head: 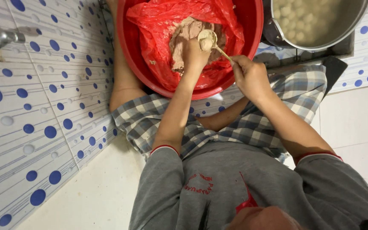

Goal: Forming meatballs from meat paste by hand and spoon and dropping them into boiling water

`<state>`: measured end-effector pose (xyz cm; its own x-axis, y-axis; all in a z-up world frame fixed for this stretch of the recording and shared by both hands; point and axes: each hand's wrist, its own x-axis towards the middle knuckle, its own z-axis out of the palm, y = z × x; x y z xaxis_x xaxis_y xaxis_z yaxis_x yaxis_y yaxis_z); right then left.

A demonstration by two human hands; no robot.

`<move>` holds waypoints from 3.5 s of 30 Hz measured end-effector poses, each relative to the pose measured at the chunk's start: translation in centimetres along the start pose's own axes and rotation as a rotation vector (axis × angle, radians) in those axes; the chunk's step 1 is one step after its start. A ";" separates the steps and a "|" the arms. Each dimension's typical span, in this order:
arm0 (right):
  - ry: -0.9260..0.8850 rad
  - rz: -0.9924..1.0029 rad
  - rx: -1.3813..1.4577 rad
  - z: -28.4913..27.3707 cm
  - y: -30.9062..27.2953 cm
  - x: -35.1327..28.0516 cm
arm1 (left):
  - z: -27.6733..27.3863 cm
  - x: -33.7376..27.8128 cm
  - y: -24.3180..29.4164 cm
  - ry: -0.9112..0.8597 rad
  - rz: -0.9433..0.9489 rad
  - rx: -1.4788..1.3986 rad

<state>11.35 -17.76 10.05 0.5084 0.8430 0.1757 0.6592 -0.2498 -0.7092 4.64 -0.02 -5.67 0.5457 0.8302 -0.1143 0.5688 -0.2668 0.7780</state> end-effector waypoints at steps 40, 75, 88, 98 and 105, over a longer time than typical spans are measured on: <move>0.523 0.388 -0.197 -6.0 32.4 0.9 | 2.5 1.4 -7.2 -0.143 -0.261 0.056; 0.701 0.679 0.601 -5.1 25.2 -0.9 | 7.0 5.3 -15.4 -0.317 -0.364 -0.073; 0.666 0.645 0.636 -5.2 25.8 -1.2 | -5.3 -0.3 -2.1 -0.152 -0.307 -1.435; 0.695 0.670 0.587 -5.4 26.2 -1.7 | -7.2 -3.1 -0.5 -0.124 -0.495 -1.564; 0.665 0.661 0.541 -5.9 25.3 -1.9 | -8.9 -6.8 5.3 -0.048 -0.423 -1.174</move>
<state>30.33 -28.53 -4.24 0.9797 0.1505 -0.1327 -0.1050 -0.1793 -0.9782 -1.51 -2.70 4.75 0.4902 0.7189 -0.4928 -0.1737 0.6346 0.7530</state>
